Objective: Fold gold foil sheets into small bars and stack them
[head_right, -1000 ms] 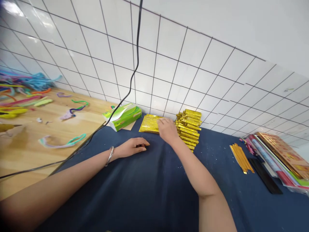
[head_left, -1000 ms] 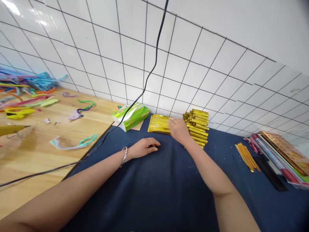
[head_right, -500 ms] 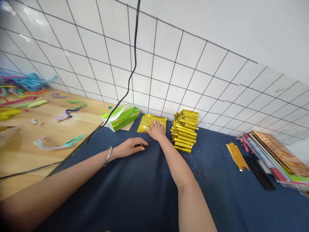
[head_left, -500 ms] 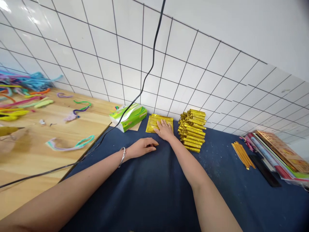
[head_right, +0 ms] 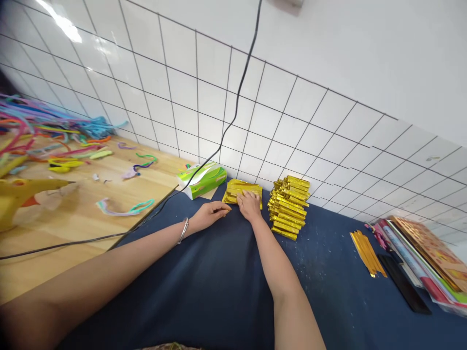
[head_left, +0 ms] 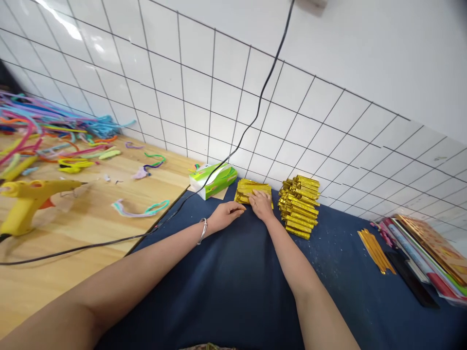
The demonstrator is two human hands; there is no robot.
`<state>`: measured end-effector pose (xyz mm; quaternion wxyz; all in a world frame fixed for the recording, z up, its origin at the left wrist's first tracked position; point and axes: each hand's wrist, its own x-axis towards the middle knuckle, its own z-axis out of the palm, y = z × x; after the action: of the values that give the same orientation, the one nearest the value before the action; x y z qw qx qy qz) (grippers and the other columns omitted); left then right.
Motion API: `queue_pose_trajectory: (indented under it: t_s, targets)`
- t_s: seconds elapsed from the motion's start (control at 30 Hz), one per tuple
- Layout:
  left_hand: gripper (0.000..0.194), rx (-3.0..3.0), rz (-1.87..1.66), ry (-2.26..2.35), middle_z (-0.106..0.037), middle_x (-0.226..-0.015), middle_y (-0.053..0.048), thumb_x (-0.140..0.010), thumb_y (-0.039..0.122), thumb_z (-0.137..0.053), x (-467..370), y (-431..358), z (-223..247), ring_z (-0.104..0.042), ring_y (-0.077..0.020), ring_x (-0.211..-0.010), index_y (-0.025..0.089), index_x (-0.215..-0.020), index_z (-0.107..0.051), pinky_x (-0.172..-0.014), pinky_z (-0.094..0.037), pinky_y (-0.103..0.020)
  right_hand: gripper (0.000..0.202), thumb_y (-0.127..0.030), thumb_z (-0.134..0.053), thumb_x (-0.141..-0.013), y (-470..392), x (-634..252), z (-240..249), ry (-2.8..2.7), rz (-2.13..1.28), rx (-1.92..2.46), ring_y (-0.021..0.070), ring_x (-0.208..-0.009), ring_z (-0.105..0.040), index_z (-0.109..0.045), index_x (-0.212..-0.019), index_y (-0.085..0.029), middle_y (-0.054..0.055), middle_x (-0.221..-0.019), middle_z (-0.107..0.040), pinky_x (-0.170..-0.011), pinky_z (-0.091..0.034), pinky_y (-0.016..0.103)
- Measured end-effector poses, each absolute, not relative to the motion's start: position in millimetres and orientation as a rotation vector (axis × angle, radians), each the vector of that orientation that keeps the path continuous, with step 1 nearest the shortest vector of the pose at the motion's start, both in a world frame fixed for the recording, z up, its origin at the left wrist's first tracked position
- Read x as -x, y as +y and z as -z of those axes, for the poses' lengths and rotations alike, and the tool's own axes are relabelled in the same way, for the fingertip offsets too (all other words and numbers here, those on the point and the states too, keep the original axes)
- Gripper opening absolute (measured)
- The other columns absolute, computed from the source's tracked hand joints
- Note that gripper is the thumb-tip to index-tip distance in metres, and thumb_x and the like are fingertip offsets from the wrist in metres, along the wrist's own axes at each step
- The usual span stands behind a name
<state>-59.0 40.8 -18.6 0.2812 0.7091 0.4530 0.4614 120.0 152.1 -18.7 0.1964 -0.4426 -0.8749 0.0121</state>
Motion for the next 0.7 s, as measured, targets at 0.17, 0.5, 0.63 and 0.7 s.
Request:
queue_pose_trajectory:
  t_s: [0.17,0.5,0.63,0.7]
  targets:
    - [0.024,-1.803,-1.324,1.242,-0.065,-0.087,-0.003,-0.084,0.034,-0.053,60,45,24,-0.059,-0.0137,-0.077,0.019,-0.098,-0.066,-0.075,-0.049,-0.026,0.041,-0.038,-0.030,-0.094,145,-125,4,-2.264,-0.133,1.150,0.0227,-0.127,-0.033,-0.053,-0.125,-0.024,0.006,-0.138,-0.045,-0.105,-0.018,0.045]
    - [0.037,-1.456,-1.599,1.332,-0.062,-0.103,-0.006,-0.084,0.038,-0.050,70,57,28,-0.059,-0.0159,-0.084,0.018,-0.116,-0.056,-0.072,-0.048,-0.028,0.058,-0.056,-0.024,-0.091,103,-149,-39,-1.897,-0.753,0.992,0.0199,-0.083,-0.062,-0.057,-0.117,-0.017,0.007,-0.095,-0.068,-0.074,-0.048,0.033]
    - [0.036,-1.306,-1.615,1.317,-0.064,-0.094,-0.006,-0.086,0.040,-0.046,74,61,32,-0.059,-0.0148,-0.076,0.017,-0.111,-0.058,-0.062,-0.047,-0.025,0.053,-0.062,-0.048,-0.080,87,-157,-30,-1.788,-1.216,1.042,0.0202,-0.075,-0.064,-0.065,-0.105,-0.017,0.007,-0.085,-0.070,-0.070,-0.050,0.034]
    - [0.034,-1.273,-1.613,1.300,-0.065,-0.096,-0.006,-0.084,0.039,-0.049,74,62,34,-0.060,-0.0148,-0.078,0.017,-0.106,-0.060,-0.065,-0.047,-0.024,0.052,-0.061,-0.050,-0.079,85,-162,-23,-1.787,-1.210,1.111,0.0204,-0.073,-0.064,-0.066,-0.102,-0.017,0.007,-0.086,-0.070,-0.069,-0.051,0.035]
